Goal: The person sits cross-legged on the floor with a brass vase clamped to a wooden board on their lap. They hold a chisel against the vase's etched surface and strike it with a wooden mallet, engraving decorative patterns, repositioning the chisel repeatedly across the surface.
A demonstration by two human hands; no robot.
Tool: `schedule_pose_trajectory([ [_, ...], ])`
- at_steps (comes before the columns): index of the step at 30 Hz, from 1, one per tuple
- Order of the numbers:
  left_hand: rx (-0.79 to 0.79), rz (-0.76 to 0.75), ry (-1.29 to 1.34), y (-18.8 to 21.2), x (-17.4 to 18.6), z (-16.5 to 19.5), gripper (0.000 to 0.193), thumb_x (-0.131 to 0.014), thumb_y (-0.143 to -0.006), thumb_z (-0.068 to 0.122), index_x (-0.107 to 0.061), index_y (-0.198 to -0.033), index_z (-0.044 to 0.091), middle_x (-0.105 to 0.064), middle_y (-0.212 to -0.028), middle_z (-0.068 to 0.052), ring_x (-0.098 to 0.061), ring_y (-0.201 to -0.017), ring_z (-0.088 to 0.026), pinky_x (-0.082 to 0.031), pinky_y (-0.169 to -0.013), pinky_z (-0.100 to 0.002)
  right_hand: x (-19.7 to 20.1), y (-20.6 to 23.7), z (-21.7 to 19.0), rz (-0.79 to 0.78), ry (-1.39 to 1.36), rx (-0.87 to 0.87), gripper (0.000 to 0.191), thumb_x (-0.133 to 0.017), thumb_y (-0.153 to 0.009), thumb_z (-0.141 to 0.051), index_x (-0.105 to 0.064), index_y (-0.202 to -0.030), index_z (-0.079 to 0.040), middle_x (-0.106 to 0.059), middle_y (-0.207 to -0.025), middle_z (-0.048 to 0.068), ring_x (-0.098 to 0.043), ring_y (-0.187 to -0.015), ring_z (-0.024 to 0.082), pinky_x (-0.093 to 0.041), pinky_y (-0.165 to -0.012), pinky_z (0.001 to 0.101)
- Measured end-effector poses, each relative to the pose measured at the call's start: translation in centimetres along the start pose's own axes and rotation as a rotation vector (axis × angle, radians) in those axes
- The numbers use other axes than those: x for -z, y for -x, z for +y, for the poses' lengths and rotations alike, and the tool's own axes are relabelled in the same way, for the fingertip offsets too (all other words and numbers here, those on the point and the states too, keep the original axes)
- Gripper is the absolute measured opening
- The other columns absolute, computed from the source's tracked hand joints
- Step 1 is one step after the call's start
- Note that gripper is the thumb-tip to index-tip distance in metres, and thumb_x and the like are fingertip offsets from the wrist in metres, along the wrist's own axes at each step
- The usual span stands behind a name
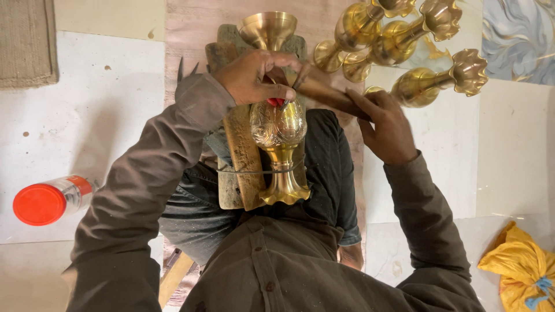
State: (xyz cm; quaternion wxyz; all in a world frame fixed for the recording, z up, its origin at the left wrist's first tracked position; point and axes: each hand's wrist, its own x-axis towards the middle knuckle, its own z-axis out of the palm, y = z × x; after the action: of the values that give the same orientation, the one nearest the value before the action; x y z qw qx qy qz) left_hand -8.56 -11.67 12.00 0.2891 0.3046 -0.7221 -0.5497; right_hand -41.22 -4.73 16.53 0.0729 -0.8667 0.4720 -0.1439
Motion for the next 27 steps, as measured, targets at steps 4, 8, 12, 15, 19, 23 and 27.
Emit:
schedule_pose_trajectory([
  [4, 0.011, -0.015, -0.028, -0.1, 0.1, 0.2, 0.052, -0.078, -0.092, 0.021, -0.060, -0.137, 0.000, -0.076, -0.102, -0.014, -0.076, -0.091, -0.019, -0.060, -0.089, -0.035, 0.2, -0.4, 1.1, 0.096, -0.336, -0.162, 0.061, -0.068, -0.090, 0.009, -0.058, -0.147, -0.010, -0.062, -0.122, 0.016, -0.064, -0.109, 0.029, -0.056, -0.092, 0.0376],
  [8, -0.010, -0.020, -0.013, -0.1, 0.2, 0.6, 0.048, -0.077, -0.093, 0.019, -0.060, -0.135, 0.002, -0.077, -0.102, -0.012, -0.076, -0.091, -0.018, -0.061, -0.089, -0.035, 0.7, -1.3, 1.3, 0.200, -0.871, -0.255, 0.057, -0.066, -0.098, 0.008, -0.051, -0.151, -0.007, -0.063, -0.127, 0.007, -0.062, -0.116, 0.017, -0.054, -0.099, 0.0305],
  [12, 0.002, -0.052, -0.015, 0.0, 0.1, 0.9, 0.042, -0.076, -0.093, 0.018, -0.064, -0.132, 0.006, -0.078, -0.103, -0.011, -0.076, -0.090, -0.017, -0.061, -0.090, -0.035, 1.3, -1.5, 0.6, 0.196, -0.135, -0.046, 0.063, -0.065, -0.090, 0.018, -0.063, -0.149, -0.004, -0.060, -0.125, 0.013, -0.061, -0.115, 0.020, -0.058, -0.096, 0.0301],
  [15, 0.069, -0.057, 0.000, 0.0, 0.1, 1.0, 0.043, -0.076, -0.092, 0.018, -0.065, -0.132, 0.008, -0.078, -0.103, -0.012, -0.077, -0.089, -0.018, -0.062, -0.091, -0.035, 1.2, -1.5, 0.2, 0.269, -1.113, -0.305, 0.054, -0.062, -0.098, 0.013, -0.054, -0.147, -0.008, -0.063, -0.122, 0.005, -0.061, -0.114, 0.014, -0.053, -0.100, 0.0264],
  [19, -0.005, -0.077, 0.007, -0.1, 0.2, 1.1, 0.043, -0.076, -0.092, 0.017, -0.064, -0.131, 0.007, -0.077, -0.109, -0.011, -0.077, -0.094, -0.018, -0.062, -0.094, -0.037, 1.0, -1.5, 0.3, 0.189, -0.432, -0.139, 0.057, -0.063, -0.088, 0.019, -0.061, -0.140, -0.003, -0.055, -0.122, 0.011, -0.062, -0.112, 0.020, -0.055, -0.097, 0.0297],
  [23, 0.004, -0.041, -0.002, 0.2, 0.1, 1.2, 0.041, -0.079, -0.090, 0.016, -0.067, -0.129, 0.008, -0.078, -0.108, -0.011, -0.077, -0.096, -0.019, -0.060, -0.096, -0.037, 1.0, -1.4, 0.3, 0.308, -0.870, -0.228, 0.051, -0.066, -0.094, 0.015, -0.056, -0.139, -0.006, -0.059, -0.118, 0.006, -0.060, -0.110, 0.016, -0.051, -0.098, 0.0293],
  [27, 0.052, -0.058, -0.001, 0.3, 0.2, 1.5, 0.042, -0.078, -0.090, 0.017, -0.067, -0.129, 0.010, -0.079, -0.103, -0.011, -0.077, -0.092, -0.019, -0.061, -0.094, -0.036, 1.0, -1.0, 0.3, 0.242, -0.069, 0.022, 0.059, -0.067, -0.089, 0.017, -0.064, -0.145, 0.000, -0.058, -0.121, 0.013, -0.057, -0.112, 0.022, -0.052, -0.094, 0.0353],
])
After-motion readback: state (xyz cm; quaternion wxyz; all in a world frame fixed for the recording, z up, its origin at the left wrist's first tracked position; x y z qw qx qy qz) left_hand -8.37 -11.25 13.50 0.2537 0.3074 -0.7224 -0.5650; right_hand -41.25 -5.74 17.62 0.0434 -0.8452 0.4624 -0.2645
